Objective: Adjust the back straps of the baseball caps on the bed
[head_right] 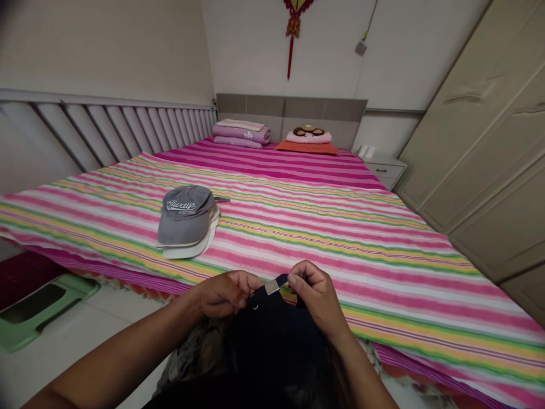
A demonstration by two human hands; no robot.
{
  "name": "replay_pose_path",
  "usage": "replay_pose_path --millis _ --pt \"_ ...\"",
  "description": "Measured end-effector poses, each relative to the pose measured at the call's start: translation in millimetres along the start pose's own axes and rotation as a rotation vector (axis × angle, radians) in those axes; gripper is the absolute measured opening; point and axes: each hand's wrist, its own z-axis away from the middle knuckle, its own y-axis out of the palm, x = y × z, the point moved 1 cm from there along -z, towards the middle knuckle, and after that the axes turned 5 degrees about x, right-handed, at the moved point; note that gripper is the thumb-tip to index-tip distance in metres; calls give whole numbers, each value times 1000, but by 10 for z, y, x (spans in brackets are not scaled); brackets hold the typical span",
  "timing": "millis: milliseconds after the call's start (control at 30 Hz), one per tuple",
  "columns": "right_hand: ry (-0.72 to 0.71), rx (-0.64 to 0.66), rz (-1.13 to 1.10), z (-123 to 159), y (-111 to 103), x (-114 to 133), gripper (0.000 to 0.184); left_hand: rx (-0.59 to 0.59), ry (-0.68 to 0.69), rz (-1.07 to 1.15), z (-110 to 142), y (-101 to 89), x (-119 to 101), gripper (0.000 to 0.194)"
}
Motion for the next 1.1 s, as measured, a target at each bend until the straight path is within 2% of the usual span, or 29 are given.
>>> replay_pose_path --millis 200,367,533,633,800,867,933,1067,1100 --pt "1 111 -60 38 19 -90 27 -211 70 13 -87 35 108 27" --pt "4 261 65 48 71 -61 38 -359 127 -47 -124 48 93 20" --pt "45 310 97 79 161 -52 29 -331 205 -74 -119 -14 118 26" --pt "60 219 7 63 176 -81 26 -382 244 -75 -90 -37 111 27" --pt "68 -142 -416 -52 31 -176 25 -419 344 -70 -20 -30 18 29" --pt "92 -196 -495 -75 -36 -205 23 -408 368 -86 -13 -31 -18 30" --pt "133 -91 -456 -60 -60 -207 25 -409 394 -92 -27 -42 -43 32" --pt "285 394 -226 60 33 -153 29 -438 355 -96 -78 -110 -65 28" --pt "321 476 -199 87 63 -136 27 -435 322 -99 -83 -141 -68 26"
